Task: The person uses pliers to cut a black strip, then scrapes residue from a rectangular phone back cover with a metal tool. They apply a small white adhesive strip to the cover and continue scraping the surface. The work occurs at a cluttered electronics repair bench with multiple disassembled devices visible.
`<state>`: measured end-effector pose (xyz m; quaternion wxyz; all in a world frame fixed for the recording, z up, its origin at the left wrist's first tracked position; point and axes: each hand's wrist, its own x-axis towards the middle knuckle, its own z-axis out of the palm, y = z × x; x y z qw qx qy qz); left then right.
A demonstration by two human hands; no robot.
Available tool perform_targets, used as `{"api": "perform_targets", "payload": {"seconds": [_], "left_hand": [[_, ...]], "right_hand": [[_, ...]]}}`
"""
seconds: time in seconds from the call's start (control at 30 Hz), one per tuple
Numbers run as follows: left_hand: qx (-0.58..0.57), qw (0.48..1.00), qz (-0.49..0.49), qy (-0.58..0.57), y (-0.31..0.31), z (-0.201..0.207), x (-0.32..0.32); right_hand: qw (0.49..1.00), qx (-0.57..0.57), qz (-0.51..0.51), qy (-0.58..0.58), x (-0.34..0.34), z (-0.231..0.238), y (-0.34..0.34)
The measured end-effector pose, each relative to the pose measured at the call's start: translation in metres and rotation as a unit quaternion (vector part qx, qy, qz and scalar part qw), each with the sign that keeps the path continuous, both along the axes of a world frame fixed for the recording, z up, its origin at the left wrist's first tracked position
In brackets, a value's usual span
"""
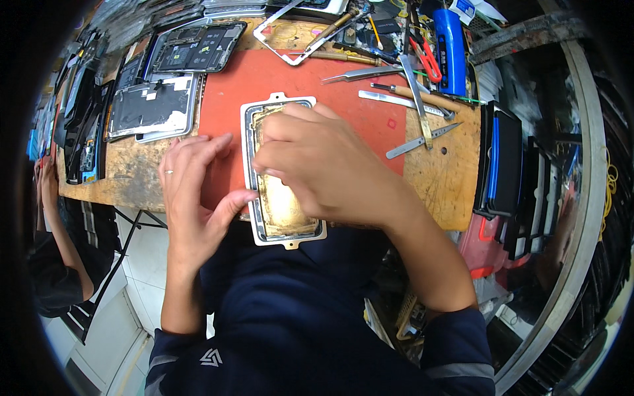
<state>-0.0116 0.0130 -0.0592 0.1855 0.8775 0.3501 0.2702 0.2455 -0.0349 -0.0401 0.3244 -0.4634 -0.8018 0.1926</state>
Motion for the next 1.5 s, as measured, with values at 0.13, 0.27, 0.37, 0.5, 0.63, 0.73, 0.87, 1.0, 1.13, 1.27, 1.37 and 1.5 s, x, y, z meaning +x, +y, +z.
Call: {"api": "perform_targets", "payload": {"seconds": [0.13,0.27,0.37,0.5,0.63,0.73,0.87,1.0,1.13,1.27,1.37,1.5], "left_hand": [[-0.019,0.999,-0.006,-0.04,-0.001,0.005,-0.005],[-0.031,0.997,-0.041,-0.055,-0.016,0.013,0.002],[-0.033,0.996,-0.044,-0.07,-0.022,0.016,0.004],[-0.028,0.998,-0.019,-0.056,-0.021,0.019,-0.008],[-0.008,0.998,0.027,-0.057,-0.008,0.018,-0.023],[0.045,0.998,0.017,-0.027,-0.001,0.017,-0.03],[0.0,0.991,0.122,-0.059,-0.007,0.011,-0.026],[0.007,1.0,0.014,0.012,-0.01,0.013,-0.025],[-0.017,0.994,-0.094,0.047,-0.012,0.014,-0.021],[-0.016,0.989,-0.123,0.08,-0.013,0.012,-0.019],[-0.026,0.988,-0.131,0.084,-0.017,0.013,-0.022],[-0.026,0.988,-0.122,0.09,-0.019,0.011,-0.022]], "right_hand": [[1.0,-0.017,0.002,0.02,0.009,0.012,-0.013],[0.997,-0.016,-0.03,0.071,-0.01,0.013,-0.028],[0.991,-0.048,0.004,0.128,-0.022,0.014,-0.032],[0.987,-0.035,-0.039,0.151,-0.017,0.013,-0.014],[0.987,0.008,-0.156,0.046,-0.01,-0.001,0.018],[0.985,0.038,-0.163,0.041,-0.013,-0.012,0.03],[0.986,0.058,-0.153,0.036,-0.019,-0.02,0.034],[0.983,0.094,-0.157,0.031,-0.02,-0.023,0.038],[0.981,0.114,-0.154,0.025,-0.021,-0.028,0.038],[0.979,0.133,-0.156,0.012,-0.022,-0.032,0.037],[0.978,0.135,-0.157,0.015,-0.023,-0.033,0.035],[0.979,0.135,-0.153,0.001,-0.025,-0.034,0.034]]}}
